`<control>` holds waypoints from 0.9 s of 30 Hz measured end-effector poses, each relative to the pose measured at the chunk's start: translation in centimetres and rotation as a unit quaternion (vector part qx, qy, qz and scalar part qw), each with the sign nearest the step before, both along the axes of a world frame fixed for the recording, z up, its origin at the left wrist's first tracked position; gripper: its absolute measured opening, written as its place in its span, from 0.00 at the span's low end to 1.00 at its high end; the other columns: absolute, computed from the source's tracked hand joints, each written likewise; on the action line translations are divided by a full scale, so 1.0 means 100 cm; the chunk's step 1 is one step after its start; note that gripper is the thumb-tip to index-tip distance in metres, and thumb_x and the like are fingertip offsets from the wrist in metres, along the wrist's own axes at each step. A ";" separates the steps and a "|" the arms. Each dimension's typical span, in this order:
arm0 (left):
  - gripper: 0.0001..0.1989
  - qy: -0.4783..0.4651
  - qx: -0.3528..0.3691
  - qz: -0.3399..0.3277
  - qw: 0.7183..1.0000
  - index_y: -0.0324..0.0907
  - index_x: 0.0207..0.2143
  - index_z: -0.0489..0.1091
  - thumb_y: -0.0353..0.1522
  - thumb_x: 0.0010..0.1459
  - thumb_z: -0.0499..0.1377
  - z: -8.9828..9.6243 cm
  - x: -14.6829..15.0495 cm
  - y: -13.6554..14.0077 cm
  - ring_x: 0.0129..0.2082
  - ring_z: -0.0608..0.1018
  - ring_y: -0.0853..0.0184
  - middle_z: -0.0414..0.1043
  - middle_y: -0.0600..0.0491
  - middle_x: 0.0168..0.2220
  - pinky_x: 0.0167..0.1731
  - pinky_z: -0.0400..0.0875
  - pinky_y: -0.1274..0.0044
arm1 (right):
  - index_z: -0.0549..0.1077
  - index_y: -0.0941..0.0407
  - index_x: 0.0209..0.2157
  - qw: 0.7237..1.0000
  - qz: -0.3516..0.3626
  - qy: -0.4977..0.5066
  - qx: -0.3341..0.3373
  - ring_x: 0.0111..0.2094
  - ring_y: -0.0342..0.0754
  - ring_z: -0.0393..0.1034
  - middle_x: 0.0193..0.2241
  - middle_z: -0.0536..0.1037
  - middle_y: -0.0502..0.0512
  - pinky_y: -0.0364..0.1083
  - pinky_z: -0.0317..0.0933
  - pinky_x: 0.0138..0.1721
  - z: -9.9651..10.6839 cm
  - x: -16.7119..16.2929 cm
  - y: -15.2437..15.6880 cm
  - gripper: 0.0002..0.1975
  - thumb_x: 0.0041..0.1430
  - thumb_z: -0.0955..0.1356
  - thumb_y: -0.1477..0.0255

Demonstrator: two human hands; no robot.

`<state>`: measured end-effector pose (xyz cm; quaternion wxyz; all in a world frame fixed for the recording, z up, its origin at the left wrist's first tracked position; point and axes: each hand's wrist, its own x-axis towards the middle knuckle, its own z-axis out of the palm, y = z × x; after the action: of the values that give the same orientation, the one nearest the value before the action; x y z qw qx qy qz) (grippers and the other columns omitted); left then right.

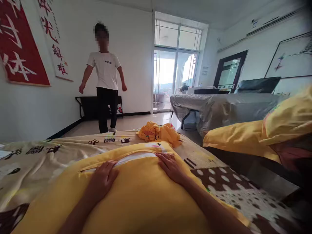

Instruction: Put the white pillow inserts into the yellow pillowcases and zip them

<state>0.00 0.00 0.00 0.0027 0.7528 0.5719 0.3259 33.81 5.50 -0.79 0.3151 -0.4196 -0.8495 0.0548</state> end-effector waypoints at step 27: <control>0.21 0.084 -0.079 0.108 0.987 0.41 0.46 0.61 0.46 0.59 0.45 0.021 -0.048 0.054 0.43 0.75 0.58 0.73 0.44 0.44 0.41 0.65 0.70 | 0.73 0.55 0.33 0.988 -0.103 -0.117 0.018 0.36 0.45 0.70 0.35 0.78 0.54 0.42 0.56 0.35 0.035 -0.018 0.040 0.11 0.64 0.60 0.71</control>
<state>-4.78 5.36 2.12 -0.0210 0.7088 0.6718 0.2139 31.97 9.54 2.67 0.2250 -0.5030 -0.8334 -0.0429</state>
